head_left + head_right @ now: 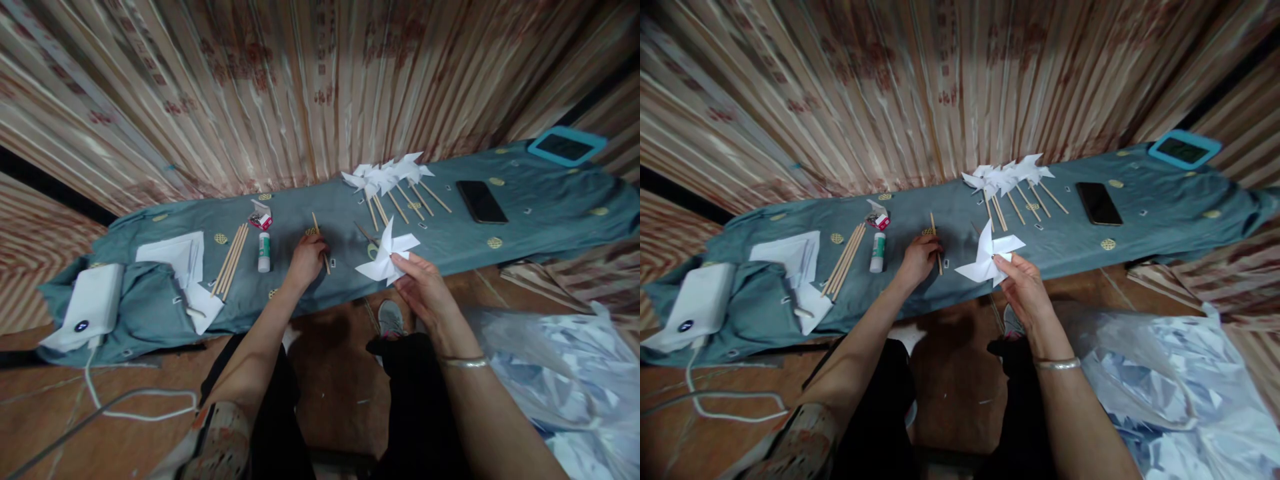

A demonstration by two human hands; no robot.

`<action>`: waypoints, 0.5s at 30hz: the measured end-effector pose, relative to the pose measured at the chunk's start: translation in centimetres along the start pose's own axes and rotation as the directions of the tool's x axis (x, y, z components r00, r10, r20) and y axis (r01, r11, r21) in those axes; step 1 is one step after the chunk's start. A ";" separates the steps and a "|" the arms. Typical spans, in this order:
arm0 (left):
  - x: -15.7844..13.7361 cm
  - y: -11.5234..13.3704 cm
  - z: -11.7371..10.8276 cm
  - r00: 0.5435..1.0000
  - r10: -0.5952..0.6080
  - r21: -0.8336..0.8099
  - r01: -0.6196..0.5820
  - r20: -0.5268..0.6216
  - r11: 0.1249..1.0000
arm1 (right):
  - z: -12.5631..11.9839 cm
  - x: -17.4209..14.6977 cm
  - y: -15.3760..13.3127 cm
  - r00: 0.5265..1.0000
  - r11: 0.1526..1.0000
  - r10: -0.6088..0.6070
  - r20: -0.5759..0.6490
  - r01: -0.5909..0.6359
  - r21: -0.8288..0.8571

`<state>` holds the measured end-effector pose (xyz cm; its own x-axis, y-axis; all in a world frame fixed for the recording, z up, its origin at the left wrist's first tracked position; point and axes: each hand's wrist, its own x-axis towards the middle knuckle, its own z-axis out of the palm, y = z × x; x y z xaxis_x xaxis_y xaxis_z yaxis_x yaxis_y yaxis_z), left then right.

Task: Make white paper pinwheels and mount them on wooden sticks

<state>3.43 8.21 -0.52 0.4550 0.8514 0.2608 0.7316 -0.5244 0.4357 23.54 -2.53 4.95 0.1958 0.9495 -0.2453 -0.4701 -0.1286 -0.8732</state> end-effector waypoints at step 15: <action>-1.2 1.0 -0.9 0.990 0.074 -0.005 -0.074 0.118 0.997 | -0.5 0.1 0.3 1.000 1.000 0.017 0.008 -0.017 0.003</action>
<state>3.16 6.64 0.35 0.5649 0.8032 0.1890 0.6933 -0.5862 0.4192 23.90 -2.67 4.49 0.1807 0.9495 -0.2566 -0.4764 -0.1438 -0.8674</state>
